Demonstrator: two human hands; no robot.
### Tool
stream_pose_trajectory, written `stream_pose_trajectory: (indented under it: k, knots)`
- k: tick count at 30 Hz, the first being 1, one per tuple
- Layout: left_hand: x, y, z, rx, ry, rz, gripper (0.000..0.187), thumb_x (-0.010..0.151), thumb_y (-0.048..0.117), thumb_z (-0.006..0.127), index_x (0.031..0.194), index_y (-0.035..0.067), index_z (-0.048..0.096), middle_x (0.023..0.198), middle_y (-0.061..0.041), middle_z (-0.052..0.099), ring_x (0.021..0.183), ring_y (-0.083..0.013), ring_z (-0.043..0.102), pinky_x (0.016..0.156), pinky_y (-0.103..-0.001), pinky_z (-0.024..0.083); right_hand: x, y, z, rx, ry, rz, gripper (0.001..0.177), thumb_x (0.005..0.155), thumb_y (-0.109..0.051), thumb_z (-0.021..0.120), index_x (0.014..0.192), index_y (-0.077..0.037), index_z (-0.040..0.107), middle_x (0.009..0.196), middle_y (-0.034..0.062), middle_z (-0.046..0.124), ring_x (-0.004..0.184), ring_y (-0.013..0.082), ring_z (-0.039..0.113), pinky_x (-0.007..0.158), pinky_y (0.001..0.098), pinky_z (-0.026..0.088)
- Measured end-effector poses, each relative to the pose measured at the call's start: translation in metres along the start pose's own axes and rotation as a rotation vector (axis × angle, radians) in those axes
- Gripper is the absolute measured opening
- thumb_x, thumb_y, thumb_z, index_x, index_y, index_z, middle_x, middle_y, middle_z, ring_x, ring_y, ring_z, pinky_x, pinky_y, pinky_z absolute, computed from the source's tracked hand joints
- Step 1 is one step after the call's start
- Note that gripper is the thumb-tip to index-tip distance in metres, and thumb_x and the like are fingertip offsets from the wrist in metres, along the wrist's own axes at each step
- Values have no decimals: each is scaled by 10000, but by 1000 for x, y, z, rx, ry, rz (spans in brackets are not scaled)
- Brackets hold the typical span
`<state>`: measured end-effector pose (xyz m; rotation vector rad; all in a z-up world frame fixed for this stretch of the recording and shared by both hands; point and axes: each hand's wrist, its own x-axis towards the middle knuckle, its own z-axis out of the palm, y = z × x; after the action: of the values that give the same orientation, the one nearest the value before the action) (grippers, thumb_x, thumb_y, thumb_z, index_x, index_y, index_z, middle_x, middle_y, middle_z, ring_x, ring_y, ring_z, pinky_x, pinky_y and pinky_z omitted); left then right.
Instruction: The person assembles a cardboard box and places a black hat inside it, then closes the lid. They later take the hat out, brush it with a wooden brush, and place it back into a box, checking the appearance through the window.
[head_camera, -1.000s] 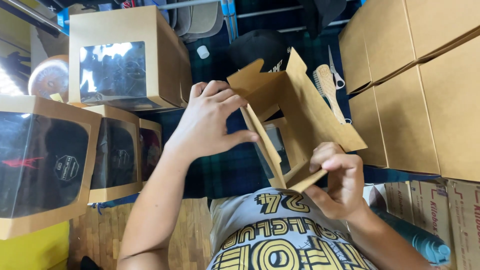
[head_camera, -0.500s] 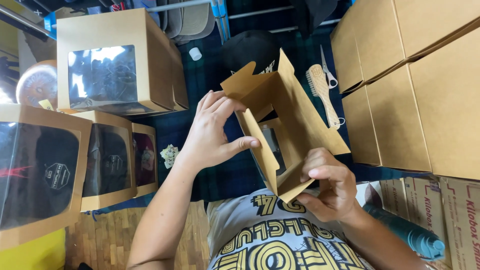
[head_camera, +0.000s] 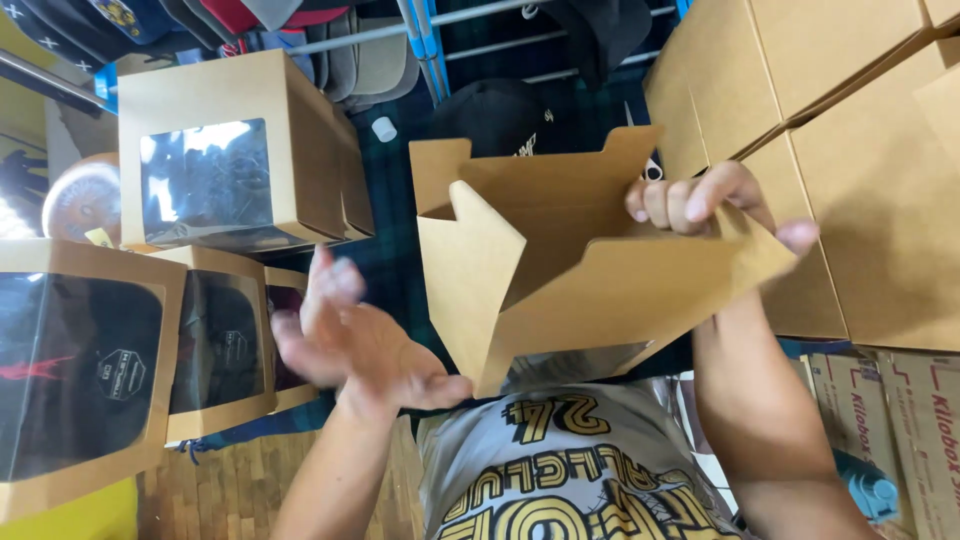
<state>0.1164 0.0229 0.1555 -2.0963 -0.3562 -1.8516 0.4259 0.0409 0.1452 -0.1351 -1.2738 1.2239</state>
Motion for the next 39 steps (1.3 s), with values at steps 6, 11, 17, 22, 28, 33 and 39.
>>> stream_pose_trajectory:
  k: [6, 11, 17, 22, 28, 33, 39]
  knots:
    - [-37, -20, -2, -825, -153, -1123, 813, 983, 472, 656, 1590, 41, 328, 1561, -90, 492, 1345, -209, 548, 1128, -400, 458, 3, 41, -21, 85, -147, 18, 755, 886, -729, 626, 1027, 12, 642, 588, 60, 523, 572, 148, 444, 652, 304, 376]
    - [-12, -8, -15, -737, -392, -1029, 443, 908, 363, 755, 1173, 12, 699, 1244, -177, 480, 1162, -296, 550, 1037, -459, 480, 17, 25, -9, -113, -191, 112, 756, 718, -595, 800, 970, 105, 666, 596, 36, 405, 574, 150, 413, 608, 295, 334]
    - [6, -5, -21, -463, -544, -990, 561, 857, 373, 775, 1305, 44, 702, 1291, -199, 595, 1280, -371, 605, 1080, -496, 476, 37, -10, 4, -625, -297, 246, 140, 815, -179, 745, 829, -42, 774, 717, 75, 592, 613, 194, 532, 610, 322, 461]
    - [10, 30, -37, 27, -509, -804, 579, 983, 550, 527, 1301, 77, 628, 1305, -155, 629, 1222, -319, 595, 1001, -408, 551, 46, -63, 34, -865, -419, 123, 94, 920, -122, 568, 874, -117, 649, 1073, 110, 506, 988, 241, 512, 1013, 464, 384]
    - [-31, 81, -33, 185, -139, -678, 492, 1034, 456, 584, 1336, 68, 595, 1285, -121, 554, 1208, -253, 612, 1052, -348, 586, 39, -94, 56, -1195, -402, -67, 117, 794, -159, 562, 842, -155, 668, 1116, 148, 682, 1143, 372, 625, 1209, 653, 394]
    - [-15, 130, -69, 412, 96, -1012, 467, 804, 11, 581, 1267, 57, 620, 1277, -219, 627, 1201, -378, 677, 1158, -498, 599, 28, -102, 60, -1202, -462, -165, 245, 914, -366, 549, 998, -151, 631, 1214, 191, 599, 1162, 379, 601, 1148, 599, 518]
    - [22, 112, -16, 227, -325, -762, 561, 999, 435, 523, 1320, -20, 586, 1341, -132, 348, 1239, -332, 569, 1057, -427, 593, 44, -49, 52, -1312, -6, -95, 208, 1014, 96, 466, 1045, 79, 671, 1246, 373, 641, 1137, 463, 667, 962, 498, 534]
